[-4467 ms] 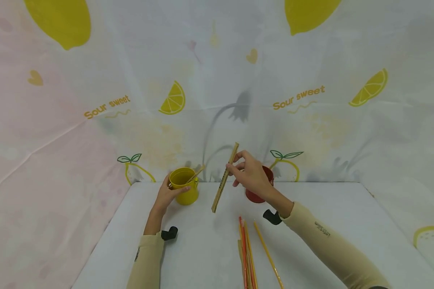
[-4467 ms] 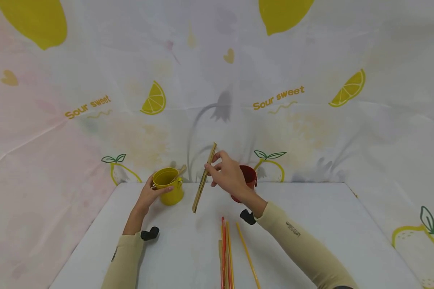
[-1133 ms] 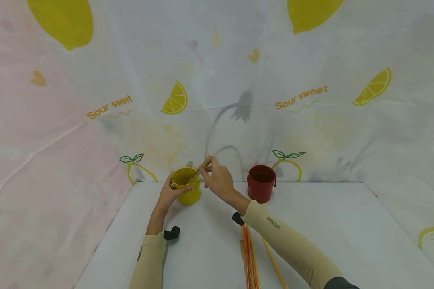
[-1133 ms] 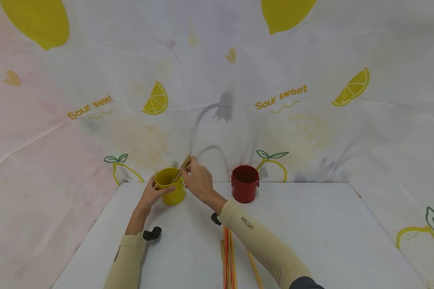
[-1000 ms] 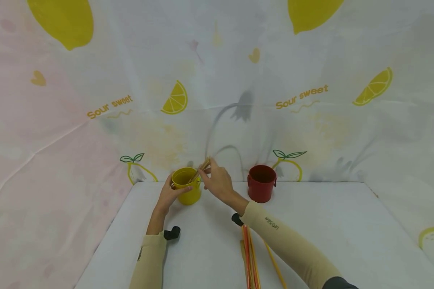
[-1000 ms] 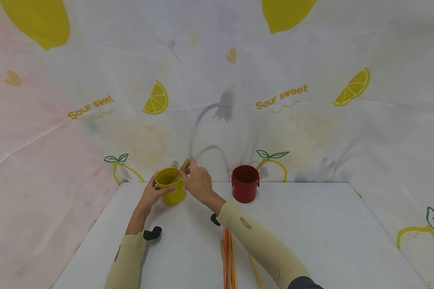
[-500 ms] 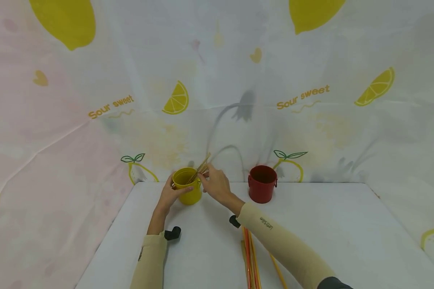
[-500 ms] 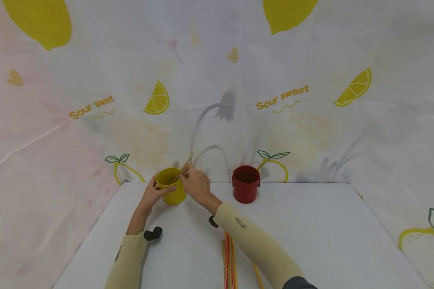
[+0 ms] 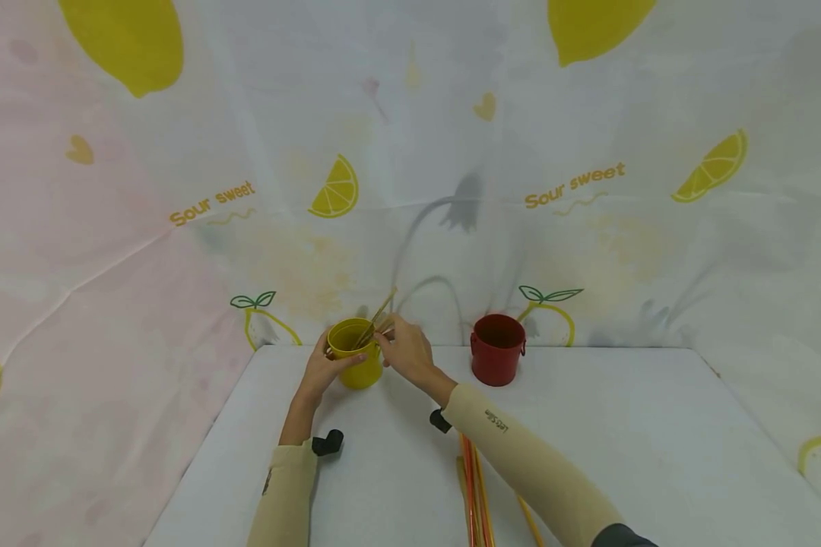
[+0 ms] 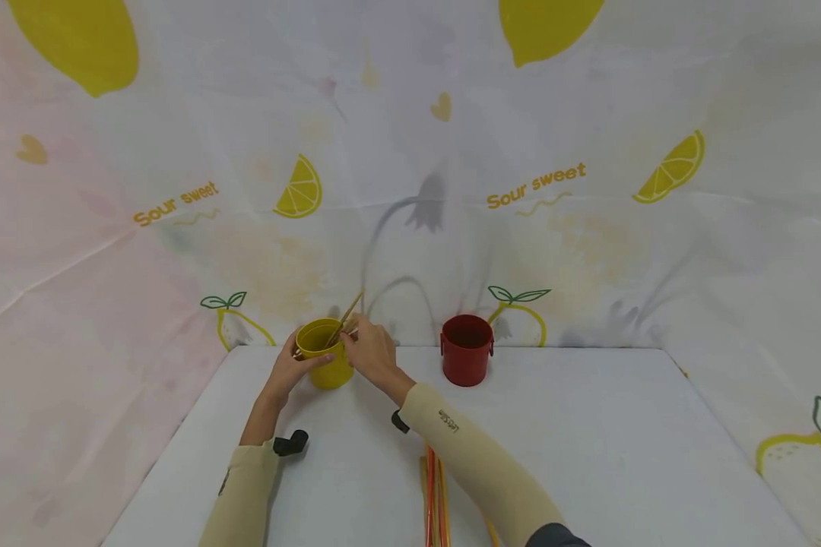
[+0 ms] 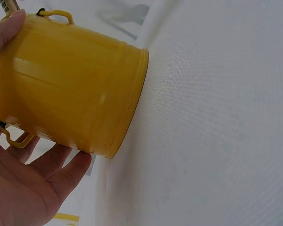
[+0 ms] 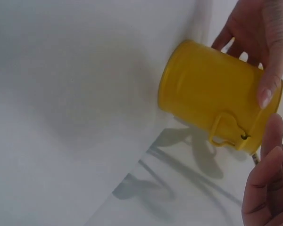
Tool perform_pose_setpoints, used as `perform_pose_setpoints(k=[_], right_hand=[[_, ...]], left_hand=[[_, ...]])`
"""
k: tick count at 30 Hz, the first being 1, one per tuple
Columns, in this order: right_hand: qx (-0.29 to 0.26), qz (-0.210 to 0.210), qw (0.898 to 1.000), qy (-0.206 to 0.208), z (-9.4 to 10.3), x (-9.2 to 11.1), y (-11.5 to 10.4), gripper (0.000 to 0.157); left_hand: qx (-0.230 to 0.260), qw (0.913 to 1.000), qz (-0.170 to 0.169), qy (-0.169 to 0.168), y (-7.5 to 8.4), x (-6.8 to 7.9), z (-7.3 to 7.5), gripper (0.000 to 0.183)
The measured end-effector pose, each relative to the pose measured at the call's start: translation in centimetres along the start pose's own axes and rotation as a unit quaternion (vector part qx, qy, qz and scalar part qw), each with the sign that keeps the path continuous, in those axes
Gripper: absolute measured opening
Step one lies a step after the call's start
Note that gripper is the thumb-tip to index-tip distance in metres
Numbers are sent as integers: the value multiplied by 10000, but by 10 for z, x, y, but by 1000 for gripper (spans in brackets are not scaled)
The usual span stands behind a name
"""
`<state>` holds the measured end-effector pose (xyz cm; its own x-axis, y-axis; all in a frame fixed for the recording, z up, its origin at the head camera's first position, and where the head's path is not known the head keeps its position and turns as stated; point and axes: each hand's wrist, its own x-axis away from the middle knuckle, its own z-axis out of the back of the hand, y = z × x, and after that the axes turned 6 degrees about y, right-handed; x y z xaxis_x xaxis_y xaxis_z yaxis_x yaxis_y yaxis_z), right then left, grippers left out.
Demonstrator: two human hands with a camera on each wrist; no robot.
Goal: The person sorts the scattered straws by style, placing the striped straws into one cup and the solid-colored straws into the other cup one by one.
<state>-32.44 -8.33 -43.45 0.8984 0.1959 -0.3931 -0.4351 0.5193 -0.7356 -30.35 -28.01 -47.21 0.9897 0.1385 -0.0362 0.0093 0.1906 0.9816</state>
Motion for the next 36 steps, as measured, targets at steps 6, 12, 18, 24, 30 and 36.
perform_pose_setpoints(k=[6,12,18,24,30,36], right_hand=[[-23,-97,9999,-12,-1,-2,0,25],[58,-200,9998,-52,-2,-2,3,23],[13,-211,9997,-94,3,-2,6,26],[74,-110,9997,-192,12,0,8,32],[128,-198,9990,-380,22,4,11,33],[245,-85,9985,-491,32,8,13,34]], left_hand=[[13,10000,-36,23,-5,-3,0,94],[78,10000,-18,-18,-12,-7,-1,95],[44,9998,-94,149,-31,-19,-1,95],[27,9995,-190,265,-33,-19,-1,94],[50,9997,-172,193,-33,-18,-1,95],[68,9996,-244,156,-32,-19,0,94]])
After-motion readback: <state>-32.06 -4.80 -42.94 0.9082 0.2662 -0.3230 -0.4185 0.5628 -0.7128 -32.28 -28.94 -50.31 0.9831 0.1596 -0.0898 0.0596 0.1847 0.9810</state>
